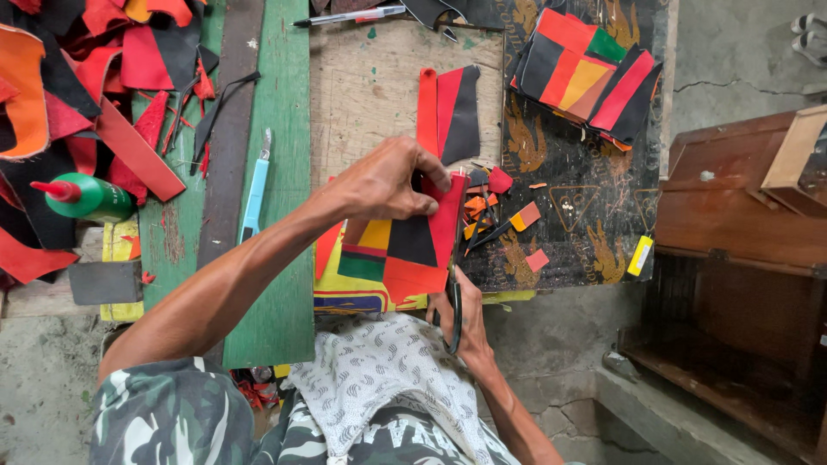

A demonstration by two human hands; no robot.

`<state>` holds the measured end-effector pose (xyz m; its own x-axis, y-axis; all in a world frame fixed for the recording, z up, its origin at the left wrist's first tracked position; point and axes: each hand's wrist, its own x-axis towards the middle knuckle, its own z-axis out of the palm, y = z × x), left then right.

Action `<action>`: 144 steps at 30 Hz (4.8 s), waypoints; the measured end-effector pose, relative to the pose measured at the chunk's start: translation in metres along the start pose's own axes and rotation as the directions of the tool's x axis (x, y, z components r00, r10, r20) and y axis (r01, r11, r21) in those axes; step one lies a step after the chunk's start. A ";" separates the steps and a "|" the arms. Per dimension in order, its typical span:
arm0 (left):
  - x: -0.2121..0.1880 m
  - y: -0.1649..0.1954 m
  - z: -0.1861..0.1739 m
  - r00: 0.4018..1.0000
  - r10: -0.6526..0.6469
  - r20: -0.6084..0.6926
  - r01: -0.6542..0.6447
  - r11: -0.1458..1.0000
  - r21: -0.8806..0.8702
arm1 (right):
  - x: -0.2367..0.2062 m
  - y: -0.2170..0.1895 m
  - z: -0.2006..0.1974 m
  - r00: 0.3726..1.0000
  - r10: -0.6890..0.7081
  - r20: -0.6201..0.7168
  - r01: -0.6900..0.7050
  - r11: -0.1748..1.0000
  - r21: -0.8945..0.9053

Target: The person marks a dark leather backing with a pen, cuts colored leather scraps with scissors, applies glue from a bottle, and presses the colored pieces onto the backing to build a patchwork panel, adding and trimming pieces one at a time.

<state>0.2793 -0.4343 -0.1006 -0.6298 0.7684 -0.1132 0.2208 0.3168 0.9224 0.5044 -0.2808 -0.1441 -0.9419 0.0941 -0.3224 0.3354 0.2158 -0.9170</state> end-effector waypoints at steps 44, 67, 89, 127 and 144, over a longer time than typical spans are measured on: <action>-0.082 0.071 0.063 0.976 0.215 0.020 -0.172 0.830 -0.531 | 0.059 -0.064 -0.064 0.890 0.060 -0.451 0.359 0.518 0.777; -0.003 0.011 0.072 0.613 -0.151 -0.776 -0.344 0.833 -0.434 | 0.011 -0.010 -0.019 0.993 -0.091 -0.068 0.101 0.984 0.149; -0.005 0.016 0.091 0.650 -0.154 -0.744 -0.334 0.822 -0.462 | 0.032 -0.034 -0.008 0.999 -0.048 -0.023 0.045 0.992 -0.117; 0.001 0.001 0.107 0.527 -0.246 -0.813 -0.339 0.817 -0.467 | 0.025 -0.020 0.001 0.993 0.018 -0.113 -0.017 1.000 0.011; -0.005 -0.002 0.133 0.575 -0.309 -0.758 -0.255 0.812 -0.524 | 0.033 -0.010 -0.008 0.987 0.009 -0.159 -0.013 1.000 -0.024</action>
<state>0.3807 -0.3646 -0.1515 -0.9945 -0.0779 -0.0705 -0.0509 -0.2299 0.9719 0.4697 -0.2718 -0.1436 -0.9241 0.2498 -0.2891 0.3480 0.2379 -0.9068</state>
